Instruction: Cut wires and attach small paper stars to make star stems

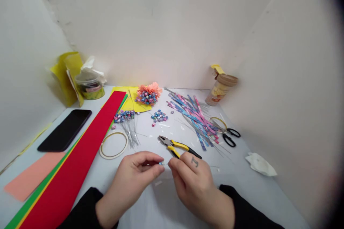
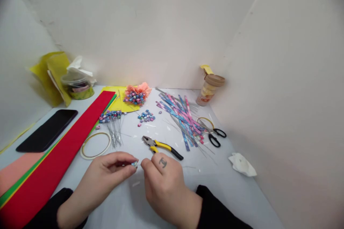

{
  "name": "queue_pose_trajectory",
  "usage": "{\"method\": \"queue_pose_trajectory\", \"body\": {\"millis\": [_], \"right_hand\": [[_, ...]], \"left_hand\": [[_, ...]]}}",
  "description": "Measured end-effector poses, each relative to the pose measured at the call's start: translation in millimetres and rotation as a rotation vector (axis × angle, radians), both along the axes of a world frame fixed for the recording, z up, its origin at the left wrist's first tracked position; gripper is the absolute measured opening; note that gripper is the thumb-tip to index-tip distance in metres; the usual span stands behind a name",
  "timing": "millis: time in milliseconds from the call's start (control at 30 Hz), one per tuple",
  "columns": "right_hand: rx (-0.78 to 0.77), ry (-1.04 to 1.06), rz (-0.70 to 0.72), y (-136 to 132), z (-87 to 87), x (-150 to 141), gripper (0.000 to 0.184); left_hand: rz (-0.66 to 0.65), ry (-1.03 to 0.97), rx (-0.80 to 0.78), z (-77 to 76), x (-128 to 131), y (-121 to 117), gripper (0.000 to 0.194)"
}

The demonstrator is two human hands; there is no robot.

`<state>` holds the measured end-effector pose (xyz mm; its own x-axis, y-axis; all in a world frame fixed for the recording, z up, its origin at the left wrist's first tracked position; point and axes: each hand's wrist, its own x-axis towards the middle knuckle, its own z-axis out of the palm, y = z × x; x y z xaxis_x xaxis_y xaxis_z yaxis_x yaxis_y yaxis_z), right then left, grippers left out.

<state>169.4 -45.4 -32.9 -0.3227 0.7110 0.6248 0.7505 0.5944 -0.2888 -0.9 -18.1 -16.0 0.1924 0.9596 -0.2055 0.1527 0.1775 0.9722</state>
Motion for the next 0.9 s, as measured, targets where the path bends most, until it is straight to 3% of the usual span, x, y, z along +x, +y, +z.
{"method": "queue_pose_trajectory", "body": {"millis": [433, 667, 900], "right_hand": [[-0.025, 0.017, -0.033, -0.9, 1.6, 1.7, 0.019], [-0.02, 0.032, -0.04, -3.3, 4.5, 1.6, 0.017], [-0.011, 0.012, -0.055, -4.2, 5.1, 1.4, 0.016]], "left_hand": [[0.041, -0.084, -0.065, -5.3, -2.3, 1.0, 0.015], [0.062, -0.323, -0.263, -7.2, 1.2, 3.0, 0.02], [0.026, -0.386, -0.359, -5.0, 3.6, 1.0, 0.02]]}}
